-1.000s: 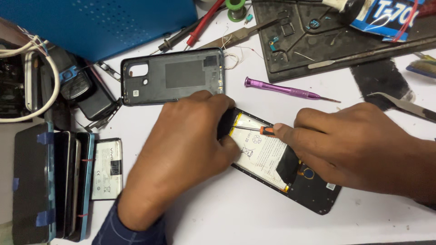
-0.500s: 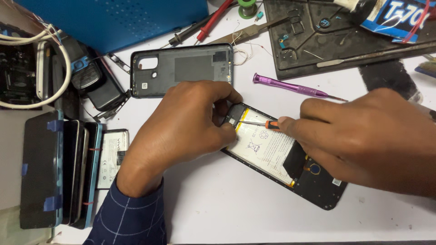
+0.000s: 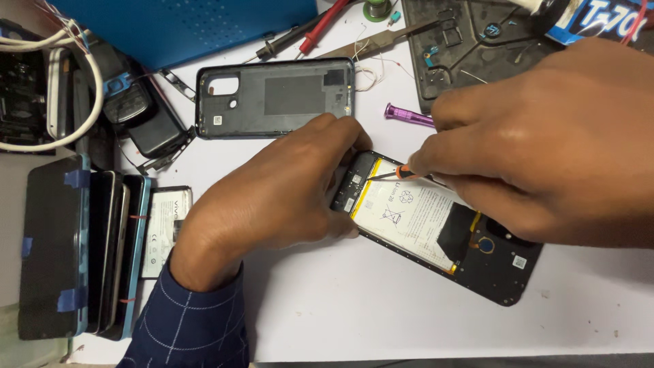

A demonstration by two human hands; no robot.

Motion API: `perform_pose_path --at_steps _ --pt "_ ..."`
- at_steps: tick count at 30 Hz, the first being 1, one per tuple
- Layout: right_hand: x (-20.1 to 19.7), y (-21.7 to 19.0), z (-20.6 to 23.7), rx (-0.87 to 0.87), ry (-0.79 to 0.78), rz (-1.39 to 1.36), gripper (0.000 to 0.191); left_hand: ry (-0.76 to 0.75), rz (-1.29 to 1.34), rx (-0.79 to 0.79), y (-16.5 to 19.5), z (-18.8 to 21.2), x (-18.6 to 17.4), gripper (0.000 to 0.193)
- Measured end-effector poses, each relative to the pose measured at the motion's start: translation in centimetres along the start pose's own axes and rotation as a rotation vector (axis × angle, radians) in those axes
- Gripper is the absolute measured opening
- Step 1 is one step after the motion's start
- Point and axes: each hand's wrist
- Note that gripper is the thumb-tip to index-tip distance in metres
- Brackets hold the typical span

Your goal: The person repairs a disassembled smartphone on a workbench. They use a purple pry tool and screwdriver to work around the exposed battery, detach a small internal component board, handle it with tweezers and fingers, and finally apply liquid from a spray bottle to clean the small board.

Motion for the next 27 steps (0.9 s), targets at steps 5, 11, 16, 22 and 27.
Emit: perform_pose_path --at_steps 5,11,16,22,27 --pt "-1.5 -0.4 -0.6 0.081 -0.264 0.133 0.031 -0.027 0.047 -0.028 -0.2 -0.2 0.1 0.081" --pt "-3.0 -1.1 -1.4 -0.047 0.005 0.044 0.034 -0.015 0.025 0.025 -0.1 -0.6 -0.1 0.071" --pt "-1.3 -2.1 -0.2 0.010 -0.466 0.287 0.036 -0.018 0.057 0.048 -0.1 -0.7 -0.2 0.068" --pt "4.1 -1.4 2.3 0.050 0.004 -0.039 0.050 -0.012 0.061 0.061 -0.2 -0.7 -0.1 0.067" --pt "7.8 -0.9 3.7 -0.017 0.101 -0.128 0.053 -0.013 0.054 0.041 0.0 -0.7 -0.1 0.065"
Point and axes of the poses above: each hand's wrist, its own z-axis away from the middle knuckle, its own x-axis out of the palm, y = z × x, and after that the axes turned 9 degrees about z, right-handed
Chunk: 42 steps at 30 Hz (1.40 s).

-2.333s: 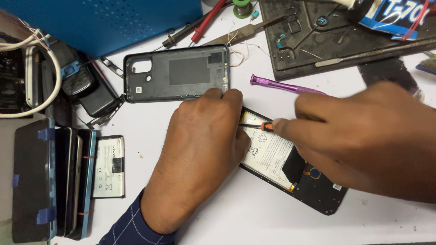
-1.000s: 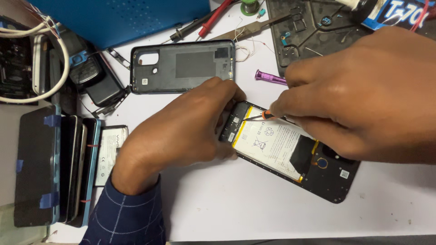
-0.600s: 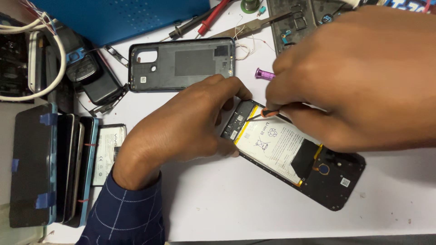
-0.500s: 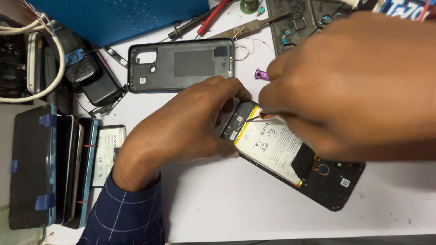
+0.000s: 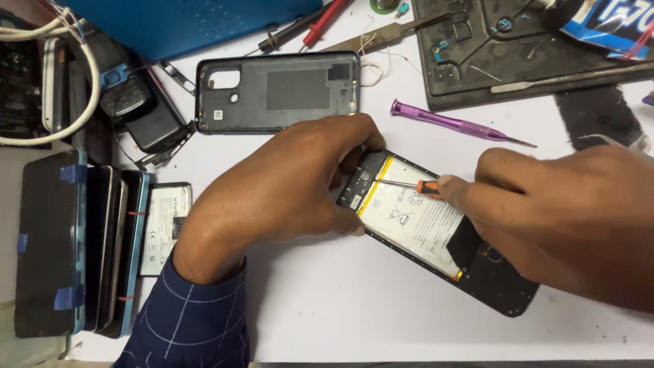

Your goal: The person repairs a disassembled smartphone on a workbench. They use a purple pry tool and screwdriver to work around the exposed battery, detach a small internal component board, handle it with tweezers and fingers, and finally apply liquid from a spray bottle to clean the small board.

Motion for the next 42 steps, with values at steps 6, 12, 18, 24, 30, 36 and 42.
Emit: perform_pose_path --at_steps 6,12,18,24,30,36,42 --pt "2.1 0.1 0.4 -0.051 0.133 -0.096 0.050 0.007 0.017 0.027 0.2 -0.1 -0.1 0.066" --pt "2.7 0.3 0.5 -0.089 0.236 -0.170 0.048 -0.014 0.023 -0.039 0.0 0.0 -0.2 0.062" --pt "2.3 0.4 0.2 -0.094 0.302 -0.148 0.047 -0.001 0.028 0.082 -0.4 0.6 -0.3 0.070" --pt "1.6 1.0 -0.1 -0.093 0.409 -0.077 0.035 -0.017 -0.008 0.165 -1.0 0.3 -0.3 0.068" --pt "1.1 2.3 -0.2 0.199 0.465 -0.226 0.027 -0.022 -0.023 0.100 -0.7 0.1 -0.5 0.075" --pt "1.3 2.9 -0.4 0.193 0.537 -0.048 0.029 -0.061 -0.020 0.059 -0.2 0.1 -0.8 0.078" --pt "1.3 3.0 -0.4 0.203 0.522 -0.057 0.022 -0.075 0.056 0.096 -0.3 0.3 -1.1 0.074"
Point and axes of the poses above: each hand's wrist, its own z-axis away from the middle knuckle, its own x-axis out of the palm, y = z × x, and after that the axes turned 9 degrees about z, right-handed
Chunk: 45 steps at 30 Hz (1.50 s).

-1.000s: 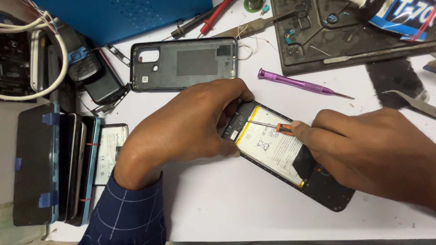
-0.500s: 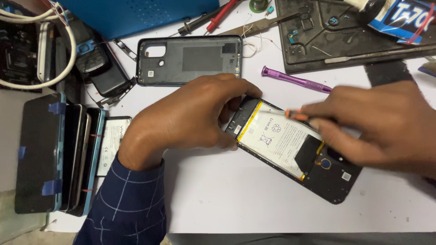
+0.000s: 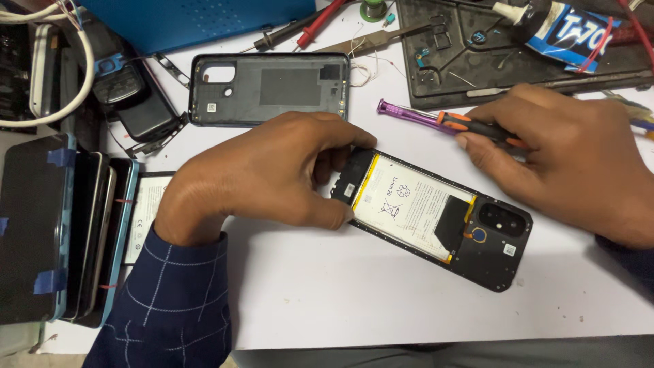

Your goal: The person repairs a disassembled smartphone on a workbench. They use a purple pry tool and screwdriver to work around the exposed battery, detach a small internal component board, handle it with tweezers and fingers, and finally apply liquid from a spray bottle to clean the small board.

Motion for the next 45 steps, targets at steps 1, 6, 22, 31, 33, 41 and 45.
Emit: perform_pose_path --at_steps 1,6,22,31,33,41,45 --pt "0.0 0.0 0.0 -0.006 0.010 -0.011 0.022 0.001 0.007 -0.010 0.0 0.0 -0.1 0.073" --pt "-0.2 0.0 -0.2 -0.019 0.046 -0.016 0.021 -0.019 0.070 -0.100 -0.1 -0.1 -0.3 0.068" --pt "0.2 0.0 0.4 0.195 0.159 -0.268 0.019 0.407 0.500 0.111 -3.5 -1.6 0.0 0.032" --pt "0.0 -1.4 -2.2 0.192 0.059 -0.564 0.019 0.403 0.750 0.169 -3.3 -3.4 2.6 0.023" --pt "0.3 -1.8 -2.8 0.134 0.037 -0.646 0.020 0.379 0.761 0.153 -3.1 -3.4 2.6 0.023" --pt "0.4 -2.4 -2.4 0.330 -0.120 -0.538 0.021 0.693 0.566 0.180 -4.5 -3.2 0.8 0.022" --pt "0.3 -1.7 -2.2 0.349 -0.203 -0.350 0.025 0.946 0.387 0.355 -6.3 -2.1 -1.8 0.011"
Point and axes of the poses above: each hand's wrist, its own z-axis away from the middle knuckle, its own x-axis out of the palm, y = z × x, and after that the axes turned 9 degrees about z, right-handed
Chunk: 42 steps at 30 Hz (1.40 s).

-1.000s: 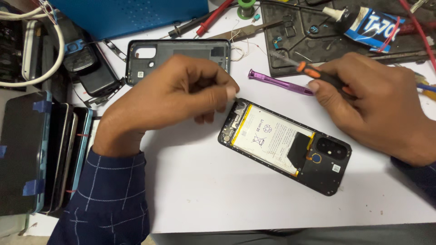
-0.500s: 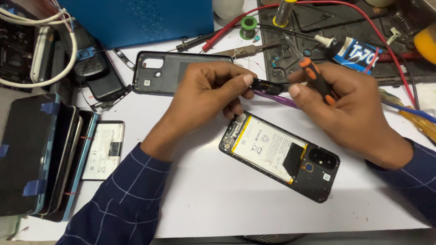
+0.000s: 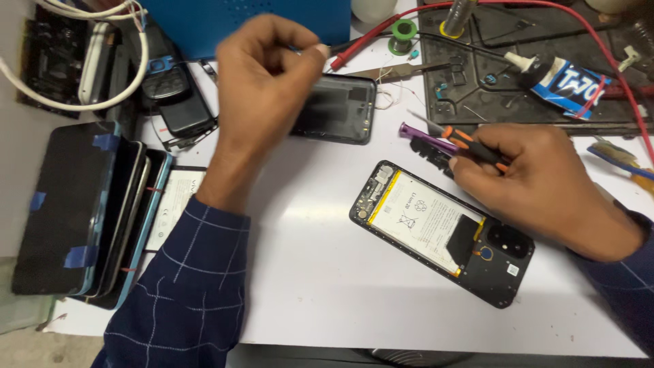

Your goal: The person repairs a disassembled smartphone on a workbench. They use a purple pry tool and screwdriver to work around the exposed battery, detach a small internal component board, handle it with tweezers and fingers, and finally apply liquid from a spray bottle to clean the small board.

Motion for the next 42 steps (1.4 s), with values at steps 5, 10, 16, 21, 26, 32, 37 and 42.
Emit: perform_pose_path --at_steps 5,10,16,21,26,32,37,42 --pt "-0.4 0.5 -0.2 -0.115 0.112 0.152 0.024 0.011 -0.265 0.041 0.6 -0.3 -2.5 0.002" --pt "-0.4 1.2 0.1 -0.069 0.236 -0.001 0.027 -0.231 -0.455 -0.104 2.1 -0.4 -3.5 0.005" --pt "-0.9 2.7 -0.2 -0.115 0.275 -0.257 0.031 -0.352 -0.658 -0.406 2.6 -0.6 -3.1 0.005" --pt "-1.1 2.7 -0.1 -0.108 0.274 -0.124 0.023 -0.404 -0.779 -0.370 2.1 -0.6 -3.1 0.007" --pt "-2.2 3.3 -0.4 -0.290 0.403 0.061 0.021 -0.411 -0.886 -0.418 1.8 -0.4 -3.2 0.009" --pt "-3.2 3.8 -0.4 -0.277 0.483 0.455 0.015 -0.442 -0.932 -0.443 2.2 -0.3 -2.9 0.011" --pt "-3.7 3.7 -0.5 -0.258 0.417 0.554 0.013 -0.477 -0.965 -0.459 2.3 0.0 -2.7 0.015" --pt "-3.2 4.8 -0.7 -0.255 0.387 0.647 0.019 -0.430 -0.931 -0.363 2.4 0.0 -2.9 0.016"
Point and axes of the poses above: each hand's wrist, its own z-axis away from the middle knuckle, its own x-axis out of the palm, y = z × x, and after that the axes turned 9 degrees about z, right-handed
